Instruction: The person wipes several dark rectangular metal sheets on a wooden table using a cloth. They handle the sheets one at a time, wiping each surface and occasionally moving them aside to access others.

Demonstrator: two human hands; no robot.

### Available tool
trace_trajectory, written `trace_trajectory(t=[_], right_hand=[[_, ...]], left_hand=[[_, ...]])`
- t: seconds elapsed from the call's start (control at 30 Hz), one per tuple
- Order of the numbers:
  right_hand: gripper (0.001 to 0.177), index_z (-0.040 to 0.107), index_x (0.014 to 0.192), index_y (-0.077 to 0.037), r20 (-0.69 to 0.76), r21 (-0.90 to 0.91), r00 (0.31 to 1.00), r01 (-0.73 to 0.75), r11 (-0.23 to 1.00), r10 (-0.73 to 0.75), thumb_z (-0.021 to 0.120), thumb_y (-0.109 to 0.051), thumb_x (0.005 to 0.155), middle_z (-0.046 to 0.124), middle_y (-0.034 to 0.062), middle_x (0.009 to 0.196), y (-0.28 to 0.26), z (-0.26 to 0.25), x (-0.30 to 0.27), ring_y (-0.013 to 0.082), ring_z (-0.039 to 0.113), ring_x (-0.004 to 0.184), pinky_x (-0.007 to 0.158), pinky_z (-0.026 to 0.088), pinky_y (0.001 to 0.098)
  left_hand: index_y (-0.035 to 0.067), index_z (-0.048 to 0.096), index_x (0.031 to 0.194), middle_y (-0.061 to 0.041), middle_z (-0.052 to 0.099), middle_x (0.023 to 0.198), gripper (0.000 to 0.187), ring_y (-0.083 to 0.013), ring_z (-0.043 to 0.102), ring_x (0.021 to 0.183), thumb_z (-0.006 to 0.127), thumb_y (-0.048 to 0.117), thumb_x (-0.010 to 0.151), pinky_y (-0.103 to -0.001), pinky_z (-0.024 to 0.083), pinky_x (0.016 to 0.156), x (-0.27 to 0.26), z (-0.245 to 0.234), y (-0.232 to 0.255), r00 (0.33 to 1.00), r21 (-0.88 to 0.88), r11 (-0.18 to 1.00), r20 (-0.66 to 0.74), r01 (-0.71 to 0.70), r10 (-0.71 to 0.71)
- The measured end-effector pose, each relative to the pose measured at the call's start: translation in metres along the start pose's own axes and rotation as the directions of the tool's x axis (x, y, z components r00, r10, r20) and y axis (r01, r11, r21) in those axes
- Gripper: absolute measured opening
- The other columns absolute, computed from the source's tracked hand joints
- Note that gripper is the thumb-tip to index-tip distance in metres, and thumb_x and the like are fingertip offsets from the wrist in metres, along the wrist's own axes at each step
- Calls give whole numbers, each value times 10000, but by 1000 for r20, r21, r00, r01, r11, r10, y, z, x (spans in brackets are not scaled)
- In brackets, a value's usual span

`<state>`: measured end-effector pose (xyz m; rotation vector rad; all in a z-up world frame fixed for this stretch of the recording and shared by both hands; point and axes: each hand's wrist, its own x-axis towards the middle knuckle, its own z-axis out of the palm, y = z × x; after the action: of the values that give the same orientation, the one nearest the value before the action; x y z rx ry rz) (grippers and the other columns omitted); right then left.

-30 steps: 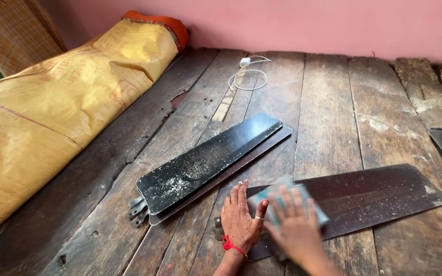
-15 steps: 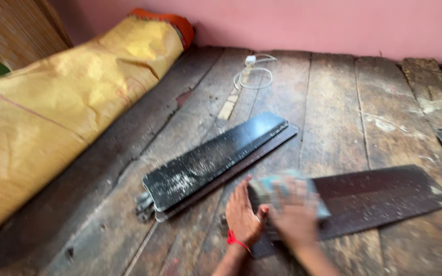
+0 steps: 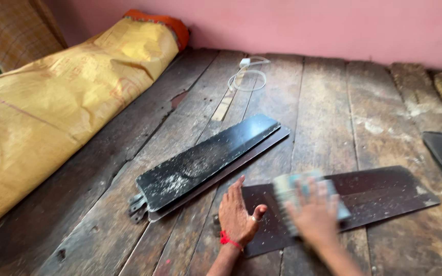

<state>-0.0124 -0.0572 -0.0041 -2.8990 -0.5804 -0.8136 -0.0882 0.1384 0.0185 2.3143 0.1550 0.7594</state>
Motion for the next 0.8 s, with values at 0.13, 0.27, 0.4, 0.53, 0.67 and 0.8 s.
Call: trace_trajectory(t=[0.13, 0.27, 0.4, 0.53, 0.67, 0.8], right_hand=[[746, 119, 1564, -300, 240, 60, 952, 181, 982, -190, 399, -568, 926, 6, 76, 1673, -69, -7, -19, 320, 12, 1495, 1165, 37, 570], [854, 189, 1586, -241, -9, 218, 941, 333, 917, -339, 466, -550, 840, 109, 101, 1665, -47, -9, -21, 333, 88, 1510, 1173, 69, 545], [726, 233, 1554, -265, 423, -125, 905, 15, 992, 40, 374, -654, 958, 209, 15, 1629, 56, -11, -8, 227, 142, 1550, 1276, 137, 442], [793, 256, 1558, -235, 261, -47, 949, -169, 984, 176, 408, -611, 876, 144, 89, 1687, 85, -8, -6, 300, 128, 1533, 1161, 114, 585], [765, 208, 1547, -186, -115, 166, 993, 29, 986, -10, 388, -598, 927, 155, 119, 1627, 12, 8, -15, 322, 155, 1485, 1172, 129, 576], [766, 168, 1558, -211, -154, 35, 943, 303, 952, -294, 334, -574, 905, 95, 130, 1628, -50, 19, -19, 336, 136, 1463, 1135, 130, 572]], left_hand=[[64, 398, 1493, -144, 552, 1331, 1123, -336, 542, 1150, 312, 924, 776, -481, 405, 975, -2, 1, 2, 999, 2, 999, -20, -34, 34], [66, 396, 1496, -147, 538, 1355, 1135, -338, 538, 1136, 313, 923, 757, -480, 401, 993, -1, -3, 0, 1000, -6, 1000, 8, -10, 10], [61, 415, 1474, -140, 549, 1360, 1117, -348, 528, 1194, 344, 921, 766, -490, 394, 1006, 2, -1, 2, 1000, 15, 1000, 1, -13, 13], [59, 427, 1456, -147, 549, 1354, 1082, -353, 529, 1195, 384, 899, 776, -492, 402, 994, -2, 0, 0, 1000, 80, 997, -10, -21, 22], [64, 425, 1454, -149, 552, 1323, 1085, -355, 538, 1134, 428, 887, 747, -480, 423, 963, 4, 2, 4, 1000, 115, 993, 7, -23, 23], [43, 434, 1449, -165, 541, 1333, 1058, -361, 534, 1111, 451, 861, 779, -486, 420, 962, 2, -1, 4, 997, 117, 990, -4, -74, 75]])
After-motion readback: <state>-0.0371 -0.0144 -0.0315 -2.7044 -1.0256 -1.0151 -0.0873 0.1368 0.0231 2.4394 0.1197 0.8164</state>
